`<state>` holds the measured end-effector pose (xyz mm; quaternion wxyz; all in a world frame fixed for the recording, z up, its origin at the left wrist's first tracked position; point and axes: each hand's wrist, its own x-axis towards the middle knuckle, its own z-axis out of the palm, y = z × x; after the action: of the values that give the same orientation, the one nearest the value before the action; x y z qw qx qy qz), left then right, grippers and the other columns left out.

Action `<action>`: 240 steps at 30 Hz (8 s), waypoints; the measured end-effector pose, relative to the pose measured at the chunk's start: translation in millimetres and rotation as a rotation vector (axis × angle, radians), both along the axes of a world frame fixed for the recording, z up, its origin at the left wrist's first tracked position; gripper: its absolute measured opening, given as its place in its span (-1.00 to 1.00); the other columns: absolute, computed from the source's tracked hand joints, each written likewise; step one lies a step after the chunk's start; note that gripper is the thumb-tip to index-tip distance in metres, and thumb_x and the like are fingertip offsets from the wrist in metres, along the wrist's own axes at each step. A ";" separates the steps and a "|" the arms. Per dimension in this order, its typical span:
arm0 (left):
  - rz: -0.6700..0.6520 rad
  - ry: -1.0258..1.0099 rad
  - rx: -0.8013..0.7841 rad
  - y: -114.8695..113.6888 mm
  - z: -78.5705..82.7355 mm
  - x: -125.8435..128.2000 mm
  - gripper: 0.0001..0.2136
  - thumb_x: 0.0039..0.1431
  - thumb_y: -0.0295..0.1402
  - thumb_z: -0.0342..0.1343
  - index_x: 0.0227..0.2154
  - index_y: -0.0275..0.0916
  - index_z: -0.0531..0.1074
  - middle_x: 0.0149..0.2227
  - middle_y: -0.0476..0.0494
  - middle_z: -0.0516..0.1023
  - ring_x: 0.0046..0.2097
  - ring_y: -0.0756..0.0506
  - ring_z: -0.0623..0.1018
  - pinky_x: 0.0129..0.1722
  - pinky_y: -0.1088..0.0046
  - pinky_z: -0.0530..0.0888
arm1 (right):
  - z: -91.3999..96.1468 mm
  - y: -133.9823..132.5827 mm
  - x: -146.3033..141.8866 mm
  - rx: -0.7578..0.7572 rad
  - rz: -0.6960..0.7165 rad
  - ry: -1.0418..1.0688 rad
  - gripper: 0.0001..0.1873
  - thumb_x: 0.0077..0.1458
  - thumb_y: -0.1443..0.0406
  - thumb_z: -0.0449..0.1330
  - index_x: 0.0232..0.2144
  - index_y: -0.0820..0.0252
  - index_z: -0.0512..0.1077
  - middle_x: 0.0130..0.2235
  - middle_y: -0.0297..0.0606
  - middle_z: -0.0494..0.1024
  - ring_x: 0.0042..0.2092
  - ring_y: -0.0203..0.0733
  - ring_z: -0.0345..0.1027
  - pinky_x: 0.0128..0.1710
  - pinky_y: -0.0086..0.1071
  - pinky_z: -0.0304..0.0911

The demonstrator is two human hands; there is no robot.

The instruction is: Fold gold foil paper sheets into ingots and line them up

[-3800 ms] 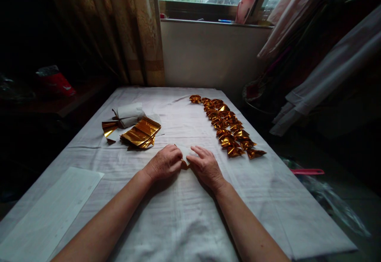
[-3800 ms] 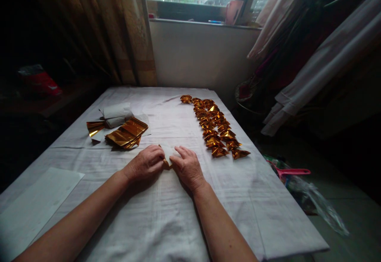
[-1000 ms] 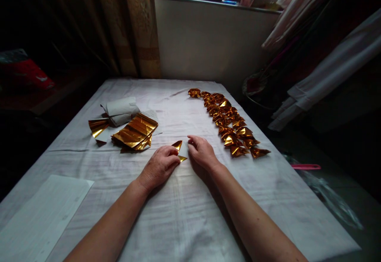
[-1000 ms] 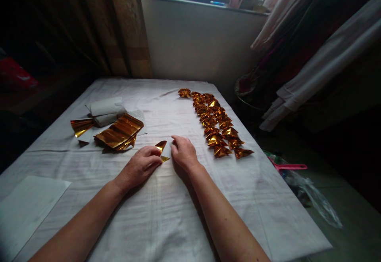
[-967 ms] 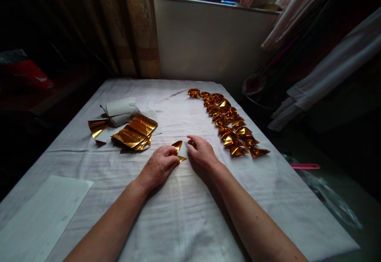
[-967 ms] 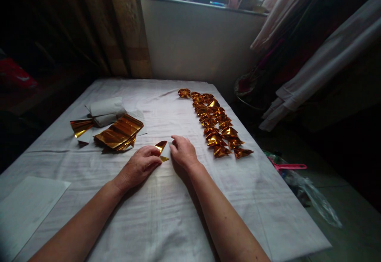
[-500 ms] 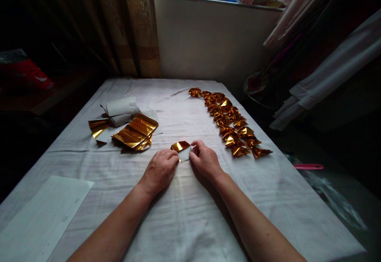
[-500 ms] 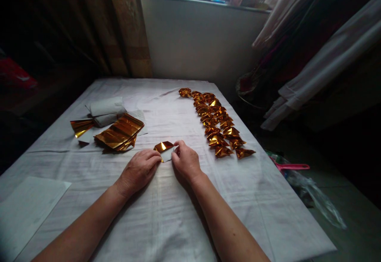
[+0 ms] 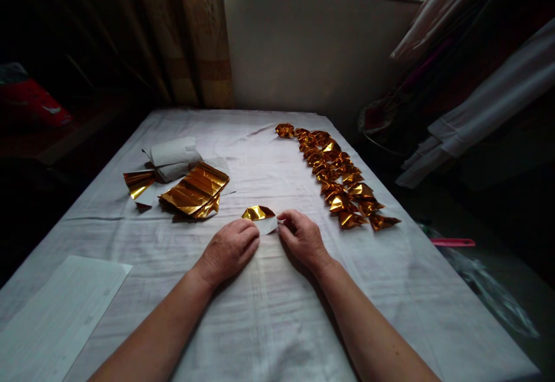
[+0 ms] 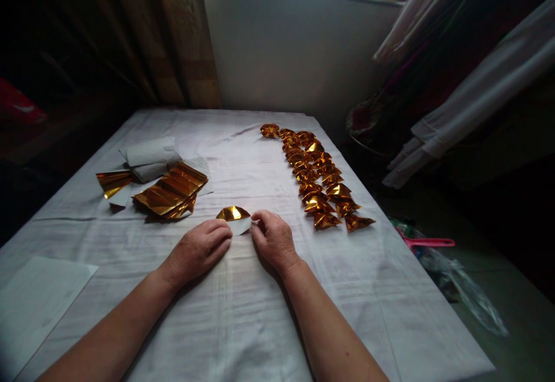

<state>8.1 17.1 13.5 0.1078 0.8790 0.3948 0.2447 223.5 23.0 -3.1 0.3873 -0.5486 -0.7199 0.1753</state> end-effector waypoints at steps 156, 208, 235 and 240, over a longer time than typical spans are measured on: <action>0.088 0.269 0.001 6.2 -12.9 -4.9 -0.56 0.37 -0.25 -0.09 0.27 -0.07 0.23 0.28 -0.07 0.36 0.34 -0.29 0.22 0.33 -0.20 -0.11 | 11.5 1.9 -28.2 -0.237 0.191 -0.669 -0.30 0.31 -0.04 -0.05 0.36 0.16 0.07 0.41 -0.17 -0.03 0.42 0.08 -0.22 0.35 0.15 -0.26; 0.216 0.056 0.041 23.5 -3.7 -19.5 -0.80 0.34 -0.31 -0.02 -0.22 -0.16 0.52 -0.22 -0.12 0.64 -0.14 -0.14 0.58 -0.11 0.32 0.45 | 33.6 7.6 -34.1 -0.111 0.035 -0.499 -0.75 0.27 0.20 0.11 -0.13 -0.06 0.58 -0.19 -0.29 0.62 -0.14 -0.19 0.45 -0.18 -0.38 0.24; 0.646 -0.039 -0.021 64.0 -5.2 3.4 -0.70 0.33 -0.23 -0.04 -0.41 -0.18 0.53 -0.44 -0.06 0.60 -0.38 -0.06 0.54 -0.37 0.47 0.28 | 16.6 80.8 -29.1 -0.193 -0.053 -0.066 -0.79 0.22 0.27 0.17 -0.18 0.05 0.61 -0.14 -0.23 0.66 -0.10 -0.15 0.53 -0.09 -0.37 0.33; 0.619 -0.050 0.009 64.0 -7.5 2.6 -0.69 0.34 -0.24 -0.06 -0.43 -0.18 0.50 -0.46 -0.04 0.58 -0.40 -0.06 0.53 -0.38 0.47 0.27 | 24.3 78.9 -24.0 -0.221 -0.026 -0.285 -0.74 0.28 0.20 0.12 -0.28 0.02 0.62 -0.24 -0.28 0.66 -0.20 -0.20 0.50 -0.25 -0.44 0.23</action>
<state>10.7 81.1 6.0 0.0341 0.7109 0.6401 0.2892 199.6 101.9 21.3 0.2208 -0.6164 -0.7367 0.1689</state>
